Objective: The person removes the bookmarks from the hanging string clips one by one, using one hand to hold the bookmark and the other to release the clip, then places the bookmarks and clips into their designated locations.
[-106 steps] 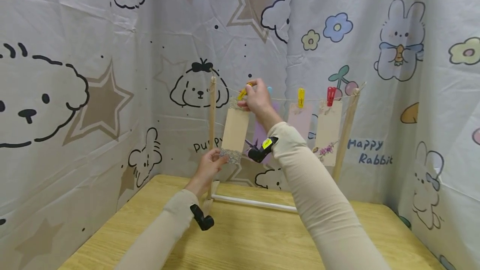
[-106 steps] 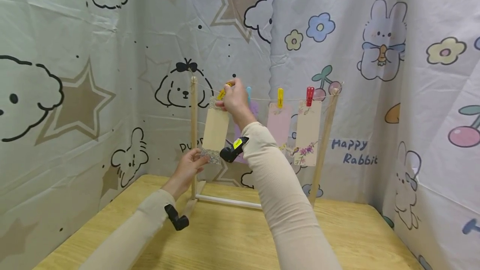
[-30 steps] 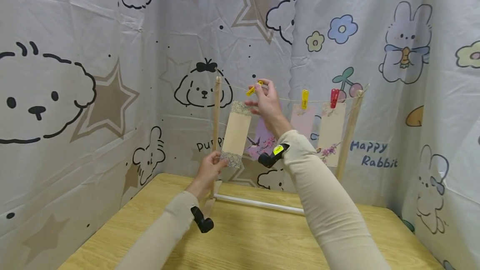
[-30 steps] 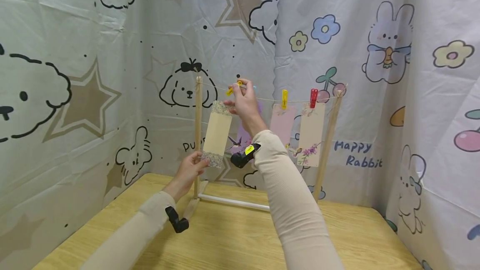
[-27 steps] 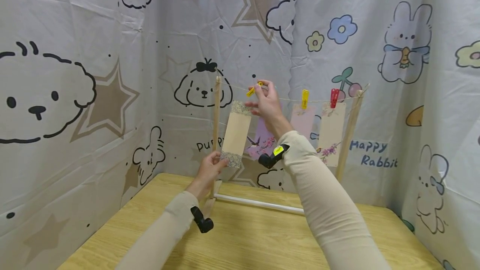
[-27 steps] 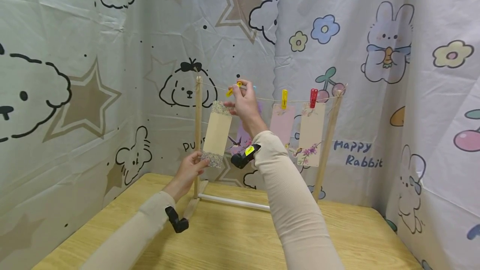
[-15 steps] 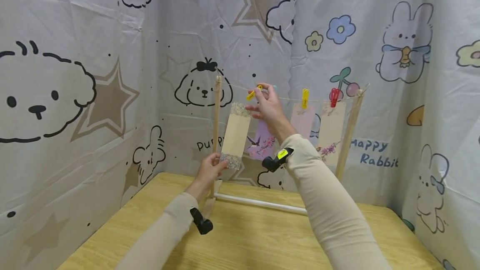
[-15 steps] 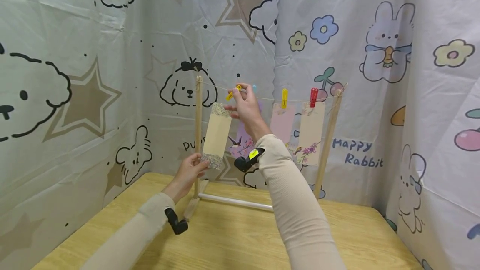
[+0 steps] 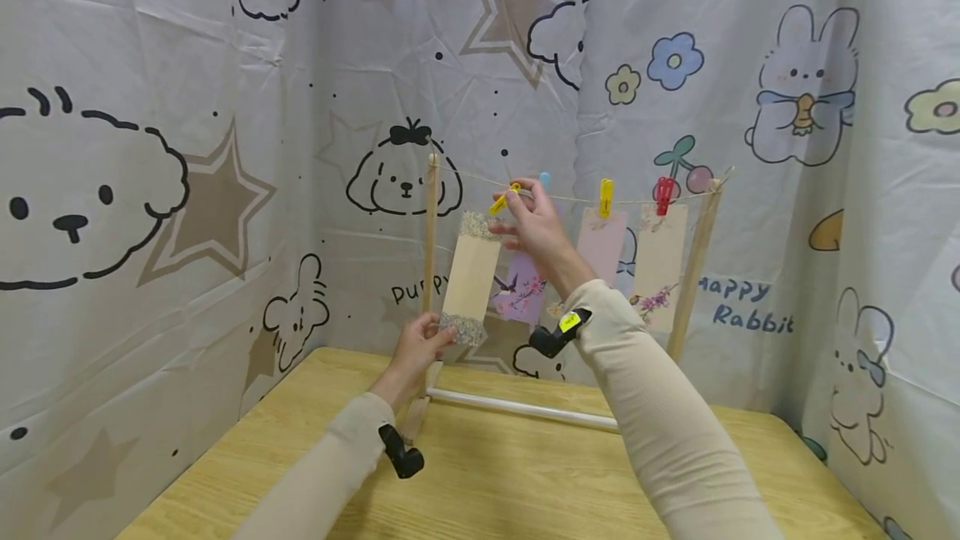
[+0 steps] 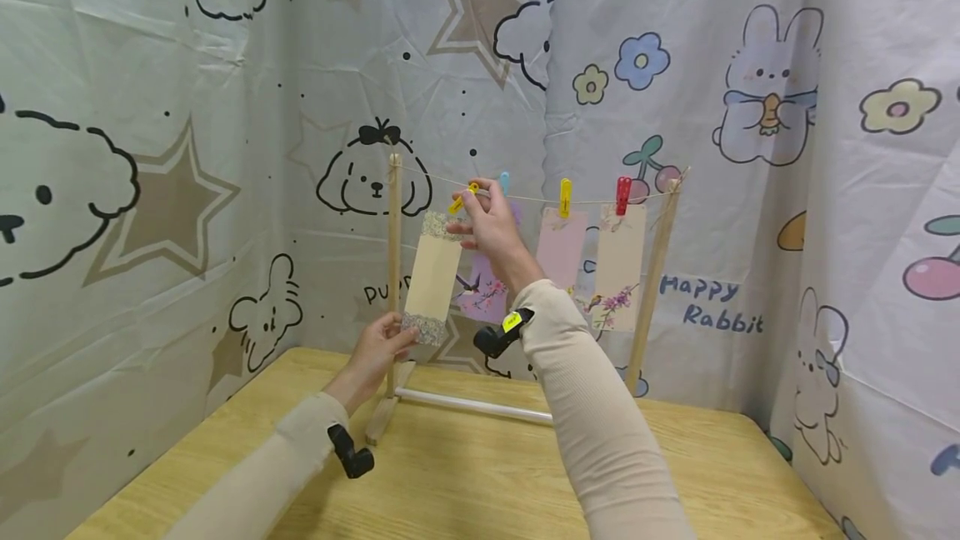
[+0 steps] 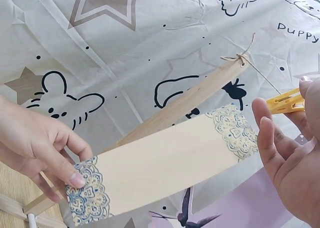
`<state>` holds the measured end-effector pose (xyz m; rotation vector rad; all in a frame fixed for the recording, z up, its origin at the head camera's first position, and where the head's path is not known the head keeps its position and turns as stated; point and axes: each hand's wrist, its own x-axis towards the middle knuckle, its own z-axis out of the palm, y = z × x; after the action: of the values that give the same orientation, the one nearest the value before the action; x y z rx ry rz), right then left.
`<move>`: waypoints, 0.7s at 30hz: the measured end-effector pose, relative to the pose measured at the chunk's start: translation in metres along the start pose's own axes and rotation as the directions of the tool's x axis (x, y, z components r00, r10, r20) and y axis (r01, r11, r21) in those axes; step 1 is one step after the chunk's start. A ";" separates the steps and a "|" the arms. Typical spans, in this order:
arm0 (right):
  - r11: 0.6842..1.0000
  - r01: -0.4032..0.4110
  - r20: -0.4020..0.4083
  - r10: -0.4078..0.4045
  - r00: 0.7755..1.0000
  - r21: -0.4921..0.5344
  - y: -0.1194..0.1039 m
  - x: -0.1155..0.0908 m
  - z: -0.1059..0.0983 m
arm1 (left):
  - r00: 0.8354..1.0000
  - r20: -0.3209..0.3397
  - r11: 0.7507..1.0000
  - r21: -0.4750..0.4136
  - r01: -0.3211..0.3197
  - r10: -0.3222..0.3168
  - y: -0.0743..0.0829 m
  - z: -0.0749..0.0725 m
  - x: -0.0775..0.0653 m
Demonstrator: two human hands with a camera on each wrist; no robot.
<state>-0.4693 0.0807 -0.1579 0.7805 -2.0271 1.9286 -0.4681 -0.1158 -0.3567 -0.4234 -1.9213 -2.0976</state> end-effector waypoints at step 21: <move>0.999 -0.019 0.025 0.020 0.999 -0.050 0.016 -0.017 -0.015 | 1.000 -0.006 1.000 0.011 0.023 -0.023 -0.009 -0.005 -0.013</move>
<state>-0.4662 0.0986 -0.1792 0.7800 -2.0970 1.8800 -0.4597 -0.1198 -0.3705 -0.3937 -1.9423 -2.0997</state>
